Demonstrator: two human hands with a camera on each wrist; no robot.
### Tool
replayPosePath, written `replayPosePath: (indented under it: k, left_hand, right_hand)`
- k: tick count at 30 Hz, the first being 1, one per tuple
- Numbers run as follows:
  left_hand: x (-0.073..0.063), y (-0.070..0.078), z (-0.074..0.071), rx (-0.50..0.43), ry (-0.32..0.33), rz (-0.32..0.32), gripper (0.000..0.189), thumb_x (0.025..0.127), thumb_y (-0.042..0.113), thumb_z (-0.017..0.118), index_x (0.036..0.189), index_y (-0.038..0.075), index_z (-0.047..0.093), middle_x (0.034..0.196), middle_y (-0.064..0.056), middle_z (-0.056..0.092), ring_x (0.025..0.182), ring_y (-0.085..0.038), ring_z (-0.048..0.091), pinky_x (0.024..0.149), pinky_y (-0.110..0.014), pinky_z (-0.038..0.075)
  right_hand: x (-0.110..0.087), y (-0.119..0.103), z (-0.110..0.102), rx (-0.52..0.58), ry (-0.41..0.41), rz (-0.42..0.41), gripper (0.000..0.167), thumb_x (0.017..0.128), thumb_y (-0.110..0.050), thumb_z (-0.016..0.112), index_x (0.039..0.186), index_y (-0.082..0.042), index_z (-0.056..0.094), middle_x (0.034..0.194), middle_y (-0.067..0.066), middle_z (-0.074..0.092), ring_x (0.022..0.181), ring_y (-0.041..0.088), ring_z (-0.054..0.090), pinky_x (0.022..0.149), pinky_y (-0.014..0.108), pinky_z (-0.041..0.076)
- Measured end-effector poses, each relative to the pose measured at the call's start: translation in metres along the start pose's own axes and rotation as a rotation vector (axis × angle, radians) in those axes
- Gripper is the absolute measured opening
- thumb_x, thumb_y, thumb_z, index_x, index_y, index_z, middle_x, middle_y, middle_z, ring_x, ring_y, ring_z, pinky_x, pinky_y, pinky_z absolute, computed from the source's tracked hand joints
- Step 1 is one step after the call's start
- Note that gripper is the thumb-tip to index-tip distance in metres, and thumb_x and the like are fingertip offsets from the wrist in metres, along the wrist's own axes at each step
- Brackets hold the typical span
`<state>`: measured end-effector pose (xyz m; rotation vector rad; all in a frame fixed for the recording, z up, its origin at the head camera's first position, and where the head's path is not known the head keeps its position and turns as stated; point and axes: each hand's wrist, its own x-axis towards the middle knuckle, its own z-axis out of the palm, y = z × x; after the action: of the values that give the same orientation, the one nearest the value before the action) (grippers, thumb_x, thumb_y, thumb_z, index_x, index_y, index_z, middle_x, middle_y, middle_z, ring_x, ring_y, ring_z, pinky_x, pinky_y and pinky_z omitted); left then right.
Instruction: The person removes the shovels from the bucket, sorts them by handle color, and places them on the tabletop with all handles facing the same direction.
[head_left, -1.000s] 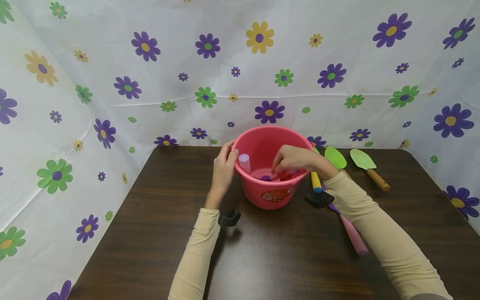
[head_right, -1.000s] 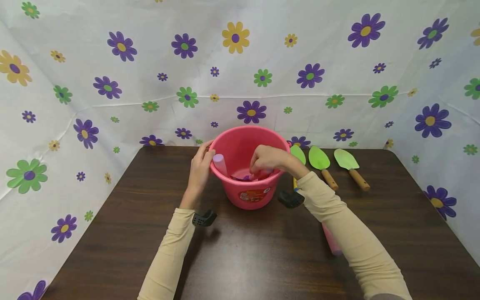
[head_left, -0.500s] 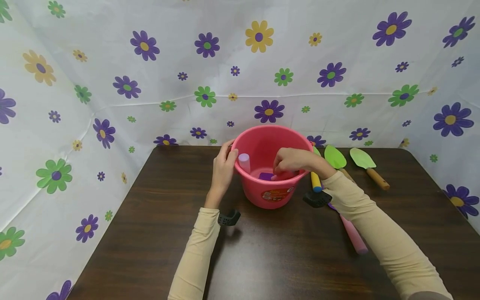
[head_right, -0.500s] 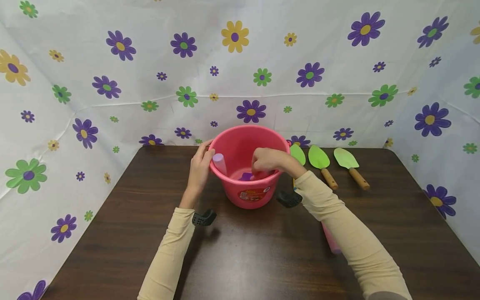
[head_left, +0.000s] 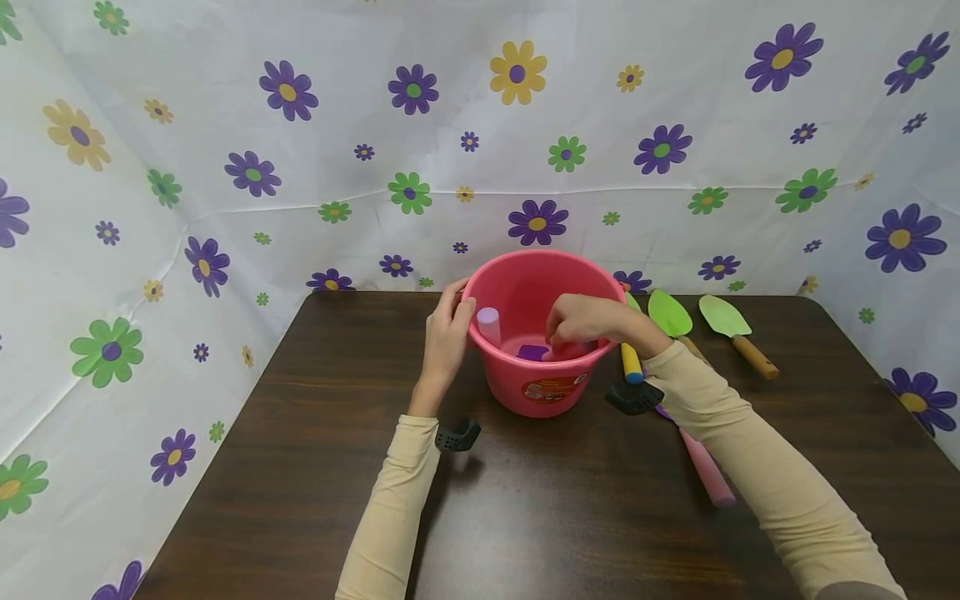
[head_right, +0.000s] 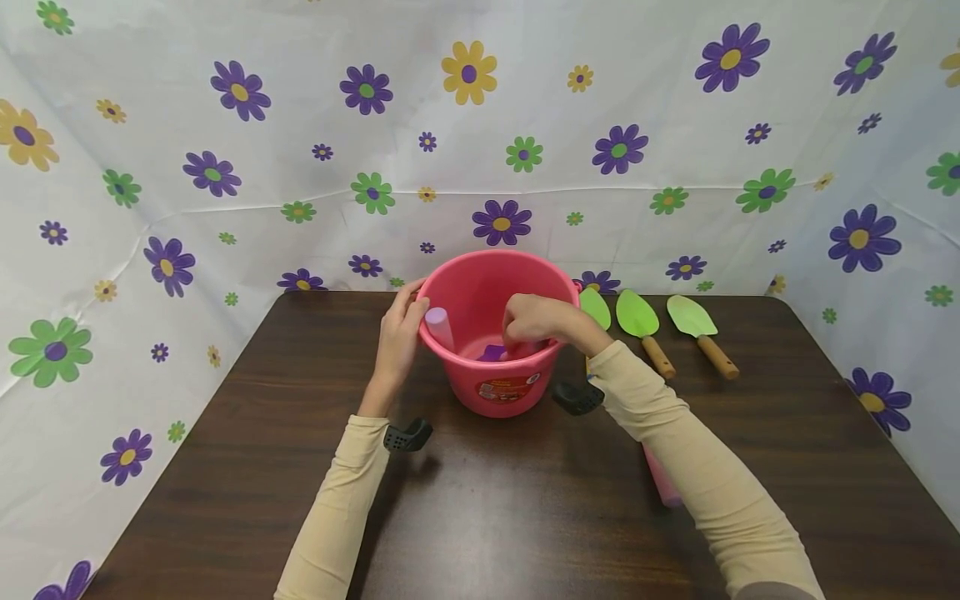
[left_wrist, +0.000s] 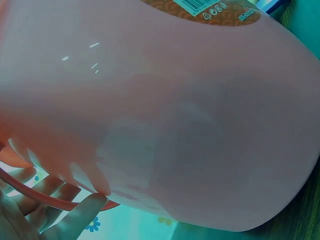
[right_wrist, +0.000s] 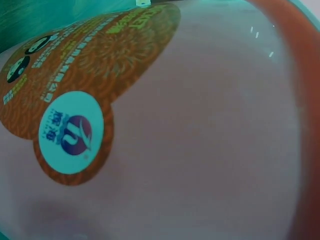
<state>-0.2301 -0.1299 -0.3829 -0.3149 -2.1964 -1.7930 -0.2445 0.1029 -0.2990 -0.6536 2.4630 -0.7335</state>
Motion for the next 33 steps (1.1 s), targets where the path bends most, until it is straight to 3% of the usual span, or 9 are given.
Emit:
replayPosePath:
  k: [6,11,16,20,24,28,33]
  left_hand:
    - [0.0004,0.0001,0.0,0.007,0.004,-0.001,0.048,0.103,0.031,0.052,0.145,0.01,0.056,0.133,-0.011,0.067,0.101,-0.028,0.068,0.083,-0.043,0.062]
    - [0.0001,0.0001,-0.0001,0.007,0.004,-0.002,0.048,0.103,0.031,0.051,0.145,0.01,0.056,0.132,-0.011,0.067,0.102,-0.028,0.068,0.084,-0.043,0.062]
    - [0.001,-0.0009,-0.0005,0.014,0.007,0.002,0.047,0.102,0.031,0.051,0.144,0.01,0.057,0.131,-0.011,0.067,0.101,-0.029,0.067,0.084,-0.044,0.062]
    - [0.0008,-0.0014,-0.0006,0.012,0.004,-0.004,0.047,0.103,0.031,0.051,0.145,0.011,0.056,0.132,-0.011,0.067,0.102,-0.028,0.067,0.085,-0.044,0.062]
    - [-0.0003,-0.0012,-0.0004,0.004,0.0,-0.008,0.048,0.103,0.032,0.051,0.146,0.011,0.055,0.134,-0.01,0.066,0.104,-0.028,0.068,0.087,-0.043,0.061]
    - [-0.0003,-0.0012,-0.0004,0.007,0.0,-0.005,0.048,0.103,0.032,0.051,0.146,0.011,0.055,0.134,-0.01,0.066,0.105,-0.028,0.068,0.087,-0.043,0.061]
    - [0.0005,-0.0015,-0.0005,0.023,0.007,0.0,0.047,0.103,0.032,0.05,0.145,0.01,0.056,0.132,-0.011,0.067,0.102,-0.028,0.067,0.085,-0.045,0.062]
  right_hand:
    - [0.001,0.0002,0.0007,0.039,0.002,-0.022,0.016,0.088,-0.007,0.065,0.084,0.005,0.074,0.064,0.003,0.063,0.054,0.013,0.058,0.057,0.024,0.053]
    - [0.0011,0.0003,0.002,0.075,0.051,-0.033,0.026,0.091,-0.007,0.059,0.066,-0.002,0.061,0.056,0.0,0.051,0.051,0.013,0.052,0.055,0.023,0.046]
    - [0.0004,0.0004,0.002,0.128,0.112,-0.024,0.033,0.093,-0.008,0.058,0.061,-0.009,0.053,0.054,-0.002,0.046,0.051,0.013,0.048,0.055,0.023,0.043]
    - [-0.0007,0.0008,0.0005,0.161,0.126,-0.02,0.028,0.094,-0.008,0.059,0.066,-0.003,0.061,0.057,-0.001,0.051,0.054,0.013,0.051,0.057,0.022,0.046]
    - [-0.0015,0.0033,-0.0019,0.2,0.118,-0.027,0.022,0.094,-0.008,0.061,0.091,0.007,0.076,0.071,0.007,0.069,0.061,0.015,0.062,0.063,0.023,0.055]
    - [-0.0028,0.0062,-0.0044,0.273,0.104,-0.034,0.027,0.094,-0.009,0.063,0.107,0.009,0.076,0.09,0.016,0.077,0.07,0.021,0.072,0.07,0.028,0.061]
    - [-0.0031,0.0089,-0.0064,0.412,0.077,-0.034,0.029,0.096,-0.008,0.06,0.111,0.013,0.074,0.098,0.02,0.077,0.078,0.025,0.076,0.073,0.03,0.062]
